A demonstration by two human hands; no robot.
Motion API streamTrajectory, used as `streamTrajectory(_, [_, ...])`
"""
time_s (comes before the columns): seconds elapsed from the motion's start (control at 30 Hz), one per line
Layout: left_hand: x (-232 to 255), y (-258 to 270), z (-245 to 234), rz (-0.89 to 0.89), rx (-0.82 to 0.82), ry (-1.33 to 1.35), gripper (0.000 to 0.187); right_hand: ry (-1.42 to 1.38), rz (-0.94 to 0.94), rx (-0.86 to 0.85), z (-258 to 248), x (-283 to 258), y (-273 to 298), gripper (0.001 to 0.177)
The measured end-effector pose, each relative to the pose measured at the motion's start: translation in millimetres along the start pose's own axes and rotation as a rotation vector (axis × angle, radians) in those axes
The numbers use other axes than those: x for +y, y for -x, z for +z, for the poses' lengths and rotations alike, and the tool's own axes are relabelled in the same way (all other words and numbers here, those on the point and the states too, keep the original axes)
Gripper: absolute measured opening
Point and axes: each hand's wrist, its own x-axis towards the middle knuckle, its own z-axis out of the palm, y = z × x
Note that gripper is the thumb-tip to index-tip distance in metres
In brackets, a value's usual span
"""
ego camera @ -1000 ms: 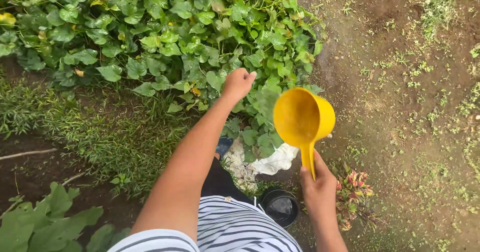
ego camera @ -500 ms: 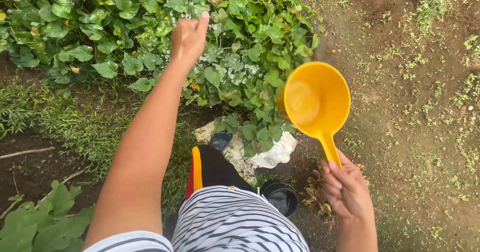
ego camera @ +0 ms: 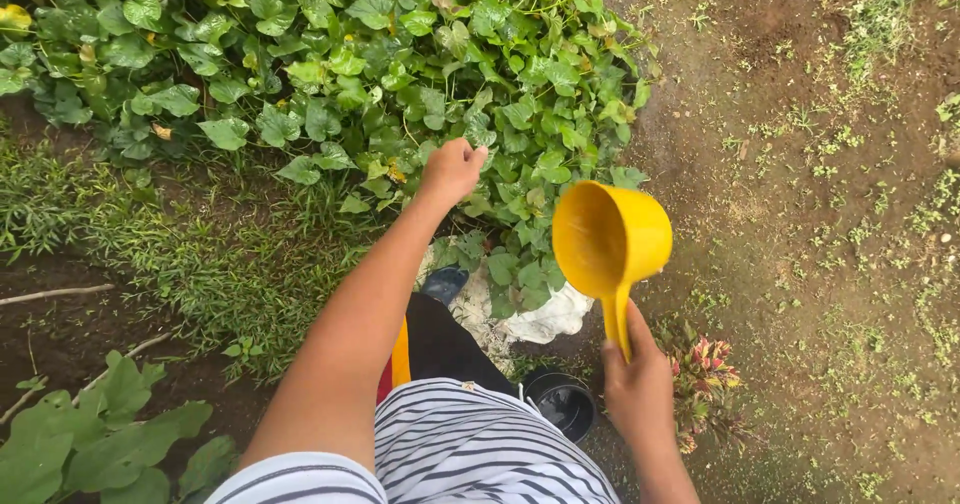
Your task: Watering various green plants and potted flowers in a garden using a bucket and a yellow dipper.
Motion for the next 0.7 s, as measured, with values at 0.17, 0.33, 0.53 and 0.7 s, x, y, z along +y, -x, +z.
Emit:
streamTrajectory(0.17, [24, -13, -19, -0.200, -0.065, 0.124, 0.042, 0.230, -0.091, -0.069, 19, -112, -40, 0.062])
streamTrajectory(0.33, [39, -47, -84, -0.466, 0.202, 0.512, 0.011, 0.282, -0.094, -0.067, 11, -135, -63, 0.067])
streamTrajectory(0.53, [30, -34, -73, -0.064, 0.210, 0.277, 0.027, -0.180, -0.183, 0.109, -2, -12, -31, 0.058])
streamTrajectory(0.7, [37, 26, 27, -0.175, -0.253, 0.188, 0.028, -1.381, 0.496, 0.106, -12, 114, 50, 0.045])
